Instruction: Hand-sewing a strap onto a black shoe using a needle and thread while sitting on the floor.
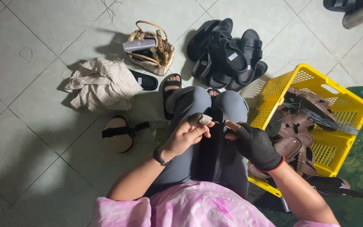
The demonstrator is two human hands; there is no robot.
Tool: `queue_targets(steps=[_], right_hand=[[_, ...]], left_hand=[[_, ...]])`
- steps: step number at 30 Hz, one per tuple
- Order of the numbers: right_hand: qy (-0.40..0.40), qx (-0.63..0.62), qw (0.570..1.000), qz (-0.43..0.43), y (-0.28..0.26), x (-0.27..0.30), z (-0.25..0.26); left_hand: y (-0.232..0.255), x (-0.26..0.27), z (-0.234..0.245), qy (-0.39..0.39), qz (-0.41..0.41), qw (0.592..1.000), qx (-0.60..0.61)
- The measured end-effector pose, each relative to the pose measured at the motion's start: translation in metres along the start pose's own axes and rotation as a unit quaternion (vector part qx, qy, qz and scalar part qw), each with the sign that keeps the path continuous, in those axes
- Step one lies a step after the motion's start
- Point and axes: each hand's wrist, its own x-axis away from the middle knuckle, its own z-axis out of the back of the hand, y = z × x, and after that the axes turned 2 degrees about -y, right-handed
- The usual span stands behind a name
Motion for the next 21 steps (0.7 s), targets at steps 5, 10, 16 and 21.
queue_targets(steps=[5, 10, 16, 21], right_hand=[[0.025, -0.033, 0.999, 0.0, -0.012, -0.005, 0.012], [0.018, -0.005, 0.999, 0.026, -0.005, -0.002, 0.016], [-0.095, 0.017, 0.995, 0.001, -0.018, -0.005, 0.046], [-0.134, 0.06, 0.989, -0.035, -0.02, 0.007, 0.069]], left_hand=[[-0.028, -0.022, 0.014, 0.078, -0.119, 0.944, -0.296], [-0.005, -0.015, -0.011, 0.05, -0.154, 0.884, -0.438], [-0.005, -0.02, -0.015, 0.058, -0.206, 0.851, -0.48], [0.004, -0.02, -0.041, 0.097, -0.269, 0.76, -0.583]])
